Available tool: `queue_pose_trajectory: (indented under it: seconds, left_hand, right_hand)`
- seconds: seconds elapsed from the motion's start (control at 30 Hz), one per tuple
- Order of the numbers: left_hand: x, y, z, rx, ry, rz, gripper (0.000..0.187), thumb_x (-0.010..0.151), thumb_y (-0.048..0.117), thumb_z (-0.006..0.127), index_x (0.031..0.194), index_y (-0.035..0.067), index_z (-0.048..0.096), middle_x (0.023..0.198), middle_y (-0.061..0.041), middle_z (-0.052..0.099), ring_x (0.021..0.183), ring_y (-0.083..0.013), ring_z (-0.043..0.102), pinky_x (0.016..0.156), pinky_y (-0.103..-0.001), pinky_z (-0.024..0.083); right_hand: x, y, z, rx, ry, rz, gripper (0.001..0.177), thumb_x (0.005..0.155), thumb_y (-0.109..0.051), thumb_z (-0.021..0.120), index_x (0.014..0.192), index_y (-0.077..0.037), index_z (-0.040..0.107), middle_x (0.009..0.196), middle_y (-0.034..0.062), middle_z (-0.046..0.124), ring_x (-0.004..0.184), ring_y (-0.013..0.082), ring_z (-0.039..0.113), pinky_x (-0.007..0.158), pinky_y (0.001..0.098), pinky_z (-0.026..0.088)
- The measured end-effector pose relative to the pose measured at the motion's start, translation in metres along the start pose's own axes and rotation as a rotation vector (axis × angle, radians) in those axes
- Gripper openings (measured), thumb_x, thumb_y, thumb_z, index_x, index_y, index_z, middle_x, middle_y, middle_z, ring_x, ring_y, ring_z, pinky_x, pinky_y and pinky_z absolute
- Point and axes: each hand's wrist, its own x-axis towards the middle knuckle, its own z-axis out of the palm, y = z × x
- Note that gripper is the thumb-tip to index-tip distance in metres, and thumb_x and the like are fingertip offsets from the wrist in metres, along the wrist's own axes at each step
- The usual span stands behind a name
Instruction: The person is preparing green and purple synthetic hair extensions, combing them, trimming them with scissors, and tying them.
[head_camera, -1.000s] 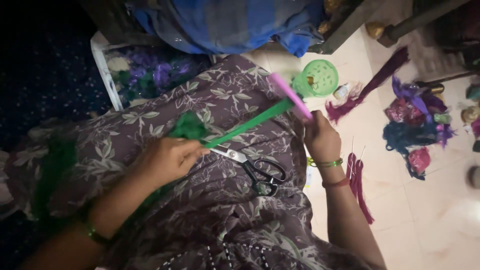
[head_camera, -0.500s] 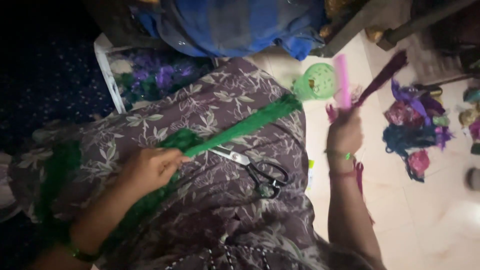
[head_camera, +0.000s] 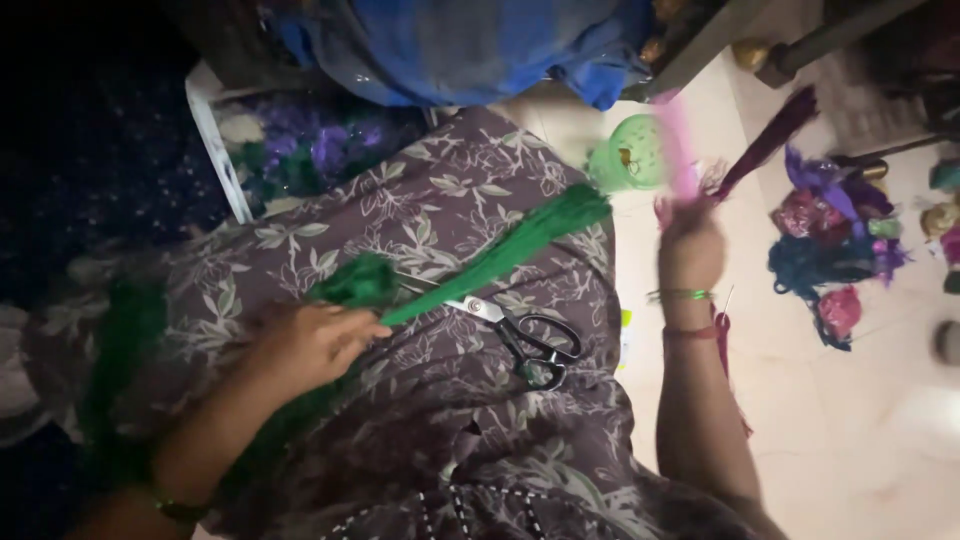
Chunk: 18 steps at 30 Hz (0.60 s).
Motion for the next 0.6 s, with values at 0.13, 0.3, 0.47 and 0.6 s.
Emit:
queue_pose_trajectory:
  seconds: [0.13,0.3,0.47,0.6]
  left_hand:
    - [0.002,-0.001,-0.013,0.141,-0.057,-0.106,0.015,0.085,0.015,0.073,0.099,0.021,0.076,0.067,-0.005,0.068,0.054,-0.0235,0.065,0.052,-0.039,0.051]
    - [0.004,0.01,-0.025,0.201,-0.025,-0.151,0.017,0.083,0.017,0.074,0.098,0.022,0.077,0.069,-0.007,0.069,0.059,-0.0265,0.068,0.054,-0.042,0.054]
    - [0.005,0.008,-0.029,0.144,0.002,-0.044,0.01,0.085,0.015,0.072,0.096,0.016,0.073,0.073,-0.006,0.07,0.064,-0.026,0.069,0.057,-0.041,0.054]
    - [0.013,0.001,-0.012,0.174,-0.176,-0.195,0.018,0.097,0.016,0.064,0.104,0.026,0.076,0.073,-0.001,0.072,0.059,-0.0184,0.065,0.055,-0.034,0.052]
  right_hand:
    - [-0.022,-0.041,-0.002,-0.102,0.043,-0.129,0.015,0.11,-0.02,0.055,0.119,-0.013,0.065,0.093,0.0173,0.07,0.069,0.0409,0.065,0.055,0.0522,0.048]
    - [-0.012,-0.002,0.018,-0.125,-0.16,-0.012,0.011,0.111,-0.027,0.061,0.11,-0.017,0.066,0.086,0.0129,0.069,0.071,0.0379,0.066,0.056,0.0501,0.049]
    - [-0.043,-0.064,-0.01,-0.035,-0.121,-0.32,0.011,0.101,-0.022,0.059,0.111,-0.016,0.061,0.091,0.012,0.067,0.069,0.0379,0.066,0.055,0.0509,0.05]
    - [-0.018,-0.081,-0.017,-0.128,-0.104,-0.116,0.018,0.098,-0.03,0.065,0.1,-0.014,0.058,0.097,0.0165,0.067,0.067,0.0427,0.065,0.049,0.054,0.048]
